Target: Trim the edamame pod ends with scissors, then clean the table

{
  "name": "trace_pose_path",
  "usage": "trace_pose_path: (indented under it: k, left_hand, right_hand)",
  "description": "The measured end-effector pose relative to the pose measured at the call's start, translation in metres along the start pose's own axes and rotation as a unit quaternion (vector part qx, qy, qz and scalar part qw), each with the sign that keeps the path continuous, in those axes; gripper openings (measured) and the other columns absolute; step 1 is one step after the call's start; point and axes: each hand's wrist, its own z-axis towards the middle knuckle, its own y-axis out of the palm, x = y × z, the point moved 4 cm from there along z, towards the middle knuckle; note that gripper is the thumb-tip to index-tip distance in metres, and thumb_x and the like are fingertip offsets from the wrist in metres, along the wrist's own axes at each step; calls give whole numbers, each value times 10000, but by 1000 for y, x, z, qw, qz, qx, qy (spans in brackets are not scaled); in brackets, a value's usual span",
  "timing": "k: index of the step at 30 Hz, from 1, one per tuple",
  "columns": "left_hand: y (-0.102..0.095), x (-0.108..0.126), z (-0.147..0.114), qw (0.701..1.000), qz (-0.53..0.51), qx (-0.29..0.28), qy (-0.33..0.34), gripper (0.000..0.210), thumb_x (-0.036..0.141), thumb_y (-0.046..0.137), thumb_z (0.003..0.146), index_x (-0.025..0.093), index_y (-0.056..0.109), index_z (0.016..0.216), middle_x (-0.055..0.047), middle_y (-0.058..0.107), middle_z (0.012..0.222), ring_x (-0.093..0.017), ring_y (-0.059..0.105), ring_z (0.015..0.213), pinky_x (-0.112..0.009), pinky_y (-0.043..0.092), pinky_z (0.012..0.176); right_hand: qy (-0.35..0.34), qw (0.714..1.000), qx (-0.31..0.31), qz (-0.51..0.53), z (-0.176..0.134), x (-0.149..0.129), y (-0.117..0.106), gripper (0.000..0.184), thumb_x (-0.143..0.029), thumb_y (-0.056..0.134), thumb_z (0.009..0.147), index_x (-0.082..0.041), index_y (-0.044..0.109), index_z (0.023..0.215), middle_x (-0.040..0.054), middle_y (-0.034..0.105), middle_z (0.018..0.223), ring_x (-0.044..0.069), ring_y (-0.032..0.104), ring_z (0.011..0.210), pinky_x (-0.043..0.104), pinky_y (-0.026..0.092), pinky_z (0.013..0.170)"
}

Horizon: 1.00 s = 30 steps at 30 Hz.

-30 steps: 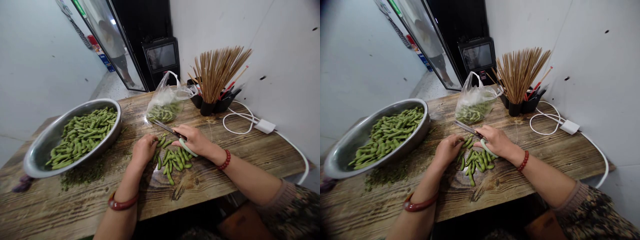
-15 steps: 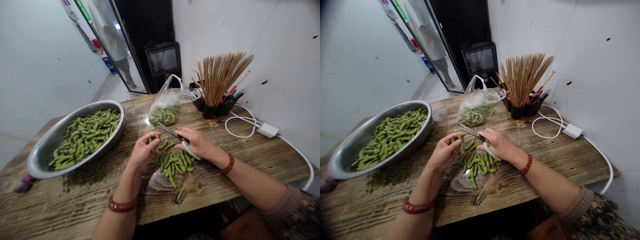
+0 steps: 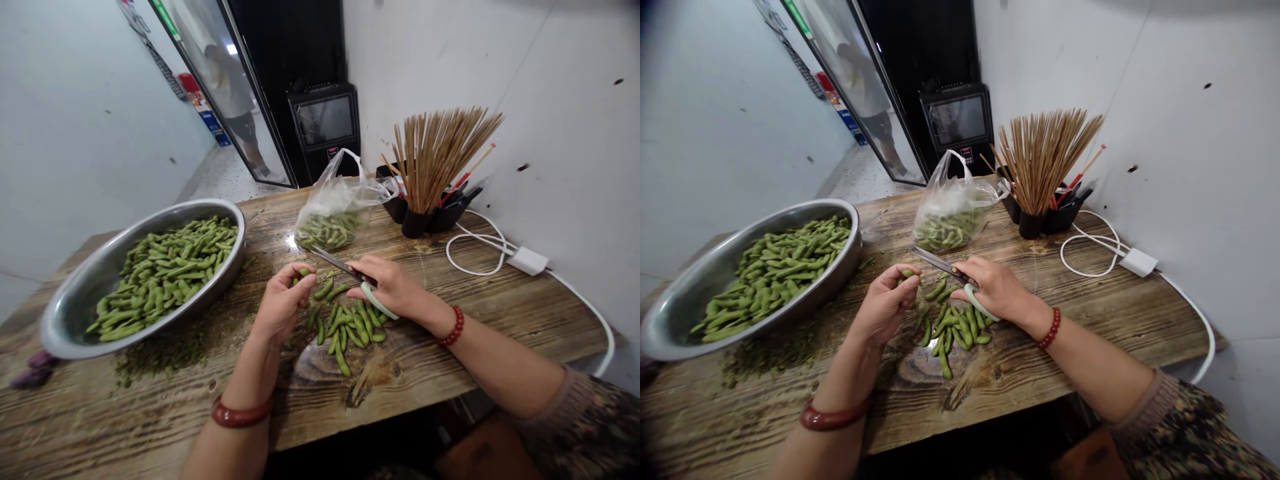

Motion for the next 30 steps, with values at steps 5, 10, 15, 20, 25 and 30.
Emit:
trace_pose_path:
  k: [5, 10, 15, 20, 25, 30]
  left_hand:
    - [0, -1, 0, 1000, -13, -14, -3, 209, 281, 707, 746, 143, 661, 896, 78, 356, 493, -43, 272, 445, -177, 197, 426]
    - [3, 0, -1, 998, -39, -36, -22, 267, 280, 675, 768, 136, 643, 991, 86, 335, 503, -41, 259, 441, -175, 178, 424]
    - [2, 3, -2, 998, -63, -5, -8, 224, 244, 710, 726, 184, 599, 911, 89, 399, 531, -24, 273, 411, -156, 190, 406]
    - [0, 1, 0, 997, -75, -11, -27, 230, 269, 734, 710, 143, 632, 874, 53, 495, 562, -6, 290, 397, -147, 181, 394]
    - [0, 1, 0, 995, -92, -17, -44, 290, 227, 768, 668, 146, 631, 910, 5, 601, 666, -3, 331, 414, -140, 172, 385]
    - [1, 2, 0, 998, -59, 5, -23, 251, 335, 737, 709, 141, 601, 792, 31, 544, 602, -19, 346, 417, -143, 198, 378]
  right_hand:
    - [-6, 1000, -5, 9, -1, -3, 1, 420, -379, 653, 841, -171, 569, 1196, 83, 615, 964, 200, 597, 852, 302, 481, 743]
    - [-5, 1000, -8, 12, -1, -3, 1, 428, -366, 661, 837, -178, 567, 1209, 79, 618, 967, 198, 601, 855, 296, 476, 731]
    - [-3, 1000, -8, 22, -2, -3, 2, 444, -362, 672, 829, -183, 563, 1221, 77, 621, 966, 193, 600, 845, 297, 479, 735]
    - [-6, 999, -19, 28, -2, -4, 3, 458, -345, 672, 831, -192, 549, 1246, 75, 615, 960, 190, 597, 839, 295, 479, 736]
    - [5, 999, -41, 24, -2, -6, 5, 463, -346, 667, 835, -186, 550, 1253, 63, 600, 922, 177, 582, 799, 281, 471, 718]
    - [5, 999, -33, 22, -2, -6, 4, 458, -342, 666, 836, -188, 550, 1251, 58, 597, 913, 172, 578, 788, 279, 469, 718]
